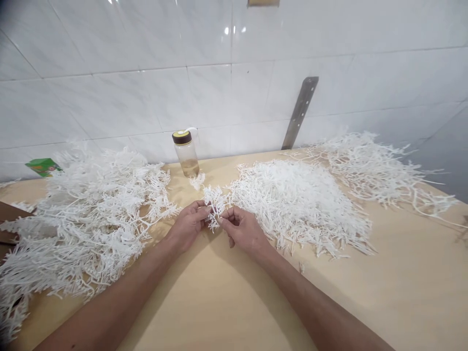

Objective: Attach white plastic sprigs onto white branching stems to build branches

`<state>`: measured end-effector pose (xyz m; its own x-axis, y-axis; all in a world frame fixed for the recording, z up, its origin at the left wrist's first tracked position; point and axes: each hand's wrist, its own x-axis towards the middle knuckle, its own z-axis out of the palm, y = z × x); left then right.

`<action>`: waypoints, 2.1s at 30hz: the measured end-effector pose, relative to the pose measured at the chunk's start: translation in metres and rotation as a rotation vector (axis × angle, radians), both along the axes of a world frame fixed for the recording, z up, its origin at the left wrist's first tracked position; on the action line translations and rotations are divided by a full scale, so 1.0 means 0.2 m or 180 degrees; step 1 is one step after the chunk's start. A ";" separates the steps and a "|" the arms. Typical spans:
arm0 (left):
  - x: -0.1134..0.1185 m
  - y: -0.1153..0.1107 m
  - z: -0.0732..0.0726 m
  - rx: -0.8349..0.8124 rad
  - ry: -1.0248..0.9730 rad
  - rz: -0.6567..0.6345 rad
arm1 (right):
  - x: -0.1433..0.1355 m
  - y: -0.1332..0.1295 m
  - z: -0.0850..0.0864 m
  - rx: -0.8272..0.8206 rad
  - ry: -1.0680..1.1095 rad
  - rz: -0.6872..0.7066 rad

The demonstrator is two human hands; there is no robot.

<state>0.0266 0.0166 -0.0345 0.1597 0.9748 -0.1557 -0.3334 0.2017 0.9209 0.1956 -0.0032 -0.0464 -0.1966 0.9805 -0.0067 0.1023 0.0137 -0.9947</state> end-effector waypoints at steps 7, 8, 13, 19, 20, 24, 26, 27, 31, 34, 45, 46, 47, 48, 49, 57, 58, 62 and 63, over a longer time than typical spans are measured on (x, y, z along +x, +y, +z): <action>0.01 -0.01 0.01 -0.0032 0.0614 0.0124 | 0.01 0.00 0.02 0.0292 0.0002 -0.0227; 0.01 -0.01 0.02 -0.0071 0.0585 0.0129 | 0.02 0.00 0.02 0.0295 -0.0021 -0.0232; 0.00 0.00 0.03 -0.0286 0.0107 0.0150 | 0.01 -0.01 0.03 0.0186 -0.0107 -0.0069; -0.01 0.00 0.04 -0.0494 -0.0582 -0.0232 | 0.01 0.00 0.03 0.0145 0.0057 -0.0023; -0.01 0.00 0.04 -0.0492 -0.0636 -0.0273 | 0.01 0.00 0.03 0.0150 0.0038 0.0004; -0.01 0.00 0.03 -0.0610 -0.0687 -0.0279 | 0.01 0.00 0.02 0.0203 -0.0008 0.0070; 0.00 -0.01 0.03 -0.0676 -0.0602 -0.0294 | 0.01 0.00 0.02 0.0231 0.0017 0.0051; 0.01 -0.01 0.03 -0.0672 -0.0535 -0.0328 | 0.01 0.00 0.02 0.0246 0.0034 0.0038; 0.01 -0.02 0.02 -0.0572 -0.0225 -0.0510 | 0.01 0.00 0.01 0.0289 0.0115 0.0022; 0.01 -0.02 0.01 -0.0487 -0.0124 -0.0477 | 0.01 0.00 0.01 0.0294 0.0088 -0.0001; 0.01 -0.02 -0.01 0.0205 0.0461 0.0155 | -0.02 -0.02 0.03 0.0103 -0.0140 0.0143; 0.00 -0.02 0.00 0.0302 0.0572 0.0192 | -0.02 -0.02 0.04 0.0091 -0.0149 0.0157; 0.00 -0.02 0.00 0.0401 0.0688 0.0222 | -0.02 -0.02 0.04 0.0081 -0.0160 0.0164; -0.01 -0.02 0.01 0.0491 0.0799 0.0246 | -0.02 -0.02 0.03 0.0073 -0.0179 0.0165; -0.01 -0.02 0.01 0.0568 0.0903 0.0246 | -0.02 -0.02 0.03 0.0072 -0.0203 0.0159; -0.05 0.03 0.00 0.0337 0.0489 -0.0075 | 0.00 0.00 -0.02 0.0136 -0.0344 0.0094; -0.05 0.03 0.00 0.0243 0.0406 -0.0064 | 0.00 0.00 -0.03 0.0131 -0.0361 0.0070; -0.05 0.04 -0.01 0.0254 0.0425 -0.0053 | 0.00 -0.01 -0.02 0.0149 -0.0382 -0.0054; -0.05 0.04 -0.02 0.0304 0.0482 -0.0066 | 0.00 -0.01 -0.01 0.0179 -0.0384 -0.0094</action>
<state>0.0159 0.0256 -0.0375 0.1618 0.9830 -0.0862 -0.1860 0.1162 0.9757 0.1959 -0.0052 -0.0490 -0.1688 0.9853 0.0266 0.2223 0.0643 -0.9729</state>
